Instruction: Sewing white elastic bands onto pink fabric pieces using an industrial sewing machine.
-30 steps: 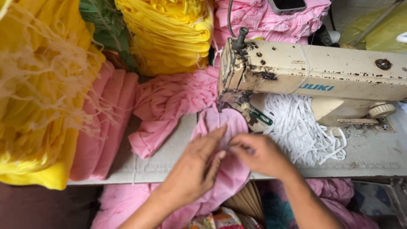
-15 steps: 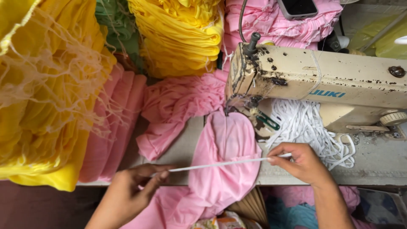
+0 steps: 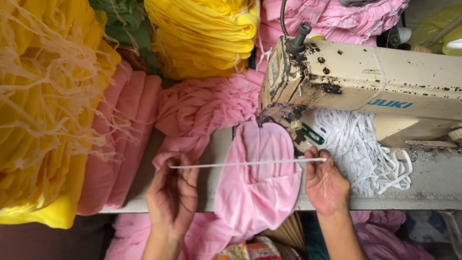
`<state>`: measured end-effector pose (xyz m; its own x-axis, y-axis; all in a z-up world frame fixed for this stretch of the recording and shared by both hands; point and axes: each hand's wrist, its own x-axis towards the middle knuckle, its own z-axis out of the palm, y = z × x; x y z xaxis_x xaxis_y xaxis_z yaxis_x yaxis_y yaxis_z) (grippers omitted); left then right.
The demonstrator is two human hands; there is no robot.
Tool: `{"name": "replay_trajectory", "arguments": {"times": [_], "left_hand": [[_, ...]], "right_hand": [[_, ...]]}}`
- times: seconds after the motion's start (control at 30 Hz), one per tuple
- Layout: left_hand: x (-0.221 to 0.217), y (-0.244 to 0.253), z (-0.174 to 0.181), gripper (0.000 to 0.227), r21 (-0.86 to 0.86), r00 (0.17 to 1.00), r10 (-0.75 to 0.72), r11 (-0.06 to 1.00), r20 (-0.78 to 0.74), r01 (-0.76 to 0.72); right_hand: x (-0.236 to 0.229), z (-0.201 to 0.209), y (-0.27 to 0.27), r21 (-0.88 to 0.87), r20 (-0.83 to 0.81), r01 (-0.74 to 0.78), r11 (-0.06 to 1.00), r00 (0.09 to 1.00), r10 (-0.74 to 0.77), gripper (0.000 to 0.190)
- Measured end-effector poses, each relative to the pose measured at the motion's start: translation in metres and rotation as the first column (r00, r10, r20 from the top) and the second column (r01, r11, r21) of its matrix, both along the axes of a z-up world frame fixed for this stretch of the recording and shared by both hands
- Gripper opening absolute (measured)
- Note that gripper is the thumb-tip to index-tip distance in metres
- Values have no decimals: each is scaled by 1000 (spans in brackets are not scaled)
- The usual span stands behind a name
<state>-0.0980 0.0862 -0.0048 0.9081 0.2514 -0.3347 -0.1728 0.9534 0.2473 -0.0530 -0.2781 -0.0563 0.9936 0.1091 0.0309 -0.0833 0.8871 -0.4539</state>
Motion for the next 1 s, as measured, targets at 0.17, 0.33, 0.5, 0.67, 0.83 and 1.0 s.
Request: {"name": "replay_trajectory", "arguments": {"times": [0.17, 0.33, 0.5, 0.67, 0.83, 1.0], "left_hand": [[3, -14, 12, 12, 616, 920, -359, 693, -156, 375], [8, -35, 38, 49, 758, 731, -637, 345, -245, 554], [12, -44, 42, 52, 789, 686, -677, 256, -267, 559], [15, -46, 45, 50, 769, 661, -700, 256, -270, 585], [21, -44, 36, 51, 583, 580, -721, 301, -379, 755], [32, -41, 41, 44, 559, 501, -787, 249, -359, 791]], "right_hand": [[-4, 21, 14, 40, -186, -238, 971, 952, 241, 21], [-15, 82, 82, -872, 27, -204, 445, 887, 460, 13], [-9, 89, 100, -969, 175, 66, 239, 865, 471, 11], [-9, 81, 103, -962, 150, 54, 268, 924, 352, 8], [-12, 110, 112, -899, 421, 430, 79, 801, 426, 16], [-1, 121, 103, -706, 589, 705, 64, 535, 605, 10]]}}
